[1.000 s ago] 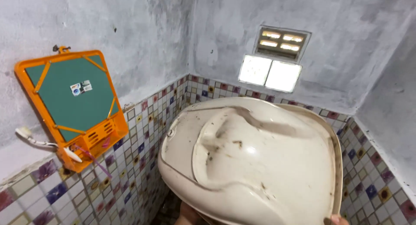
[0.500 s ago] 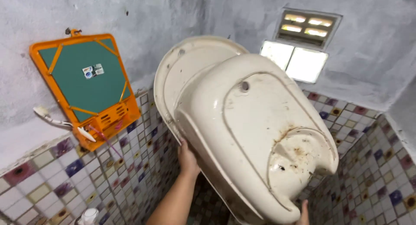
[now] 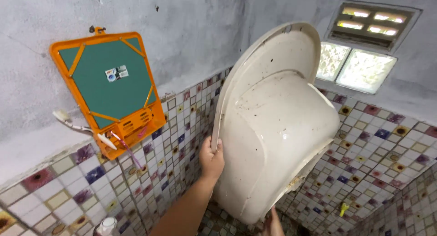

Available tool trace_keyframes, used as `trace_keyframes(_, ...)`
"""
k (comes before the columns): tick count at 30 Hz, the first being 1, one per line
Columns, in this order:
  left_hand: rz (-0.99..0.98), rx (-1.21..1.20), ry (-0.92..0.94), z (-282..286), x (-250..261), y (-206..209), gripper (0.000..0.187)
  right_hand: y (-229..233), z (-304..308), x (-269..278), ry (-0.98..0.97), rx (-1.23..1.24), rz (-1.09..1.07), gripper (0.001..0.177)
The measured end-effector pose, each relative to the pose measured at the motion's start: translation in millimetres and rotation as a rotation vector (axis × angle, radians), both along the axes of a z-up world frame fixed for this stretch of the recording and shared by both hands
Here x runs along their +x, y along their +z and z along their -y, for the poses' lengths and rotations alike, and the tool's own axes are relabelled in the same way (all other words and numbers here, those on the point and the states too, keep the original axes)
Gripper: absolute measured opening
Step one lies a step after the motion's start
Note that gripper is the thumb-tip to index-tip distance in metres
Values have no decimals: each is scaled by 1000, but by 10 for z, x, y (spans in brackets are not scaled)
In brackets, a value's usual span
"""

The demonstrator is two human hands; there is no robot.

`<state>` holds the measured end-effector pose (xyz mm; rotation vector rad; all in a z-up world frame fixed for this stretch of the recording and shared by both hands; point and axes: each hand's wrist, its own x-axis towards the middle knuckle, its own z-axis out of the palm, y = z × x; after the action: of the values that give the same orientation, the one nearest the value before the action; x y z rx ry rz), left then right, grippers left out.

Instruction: Cleaning and rinsing bathroom items including a large tub and moving storage bins

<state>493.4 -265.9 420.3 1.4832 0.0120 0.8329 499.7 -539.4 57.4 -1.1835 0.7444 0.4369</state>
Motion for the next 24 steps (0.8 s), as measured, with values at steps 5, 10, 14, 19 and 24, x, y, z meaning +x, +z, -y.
trace_keyframes(5,-28,-65,-53,-164,373,-240,31,-177,585,977,310,-683,-51,94)
trace_keyframes(10,-114,108,21,-258,526,-366,37,1342,815,343,-17,-763,371,79)
trace_keyframes(14,-246,252,40,-267,657,-217,28,1535,707,107,107,-937,305,73)
trace_keyframes(19,-469,262,-86,-124,629,-157,44,1841,445,-136,174,-598,208,81)
trace_keyframes(24,-496,259,-122,-7,522,-205,50,1550,526,-147,64,-446,117,81)
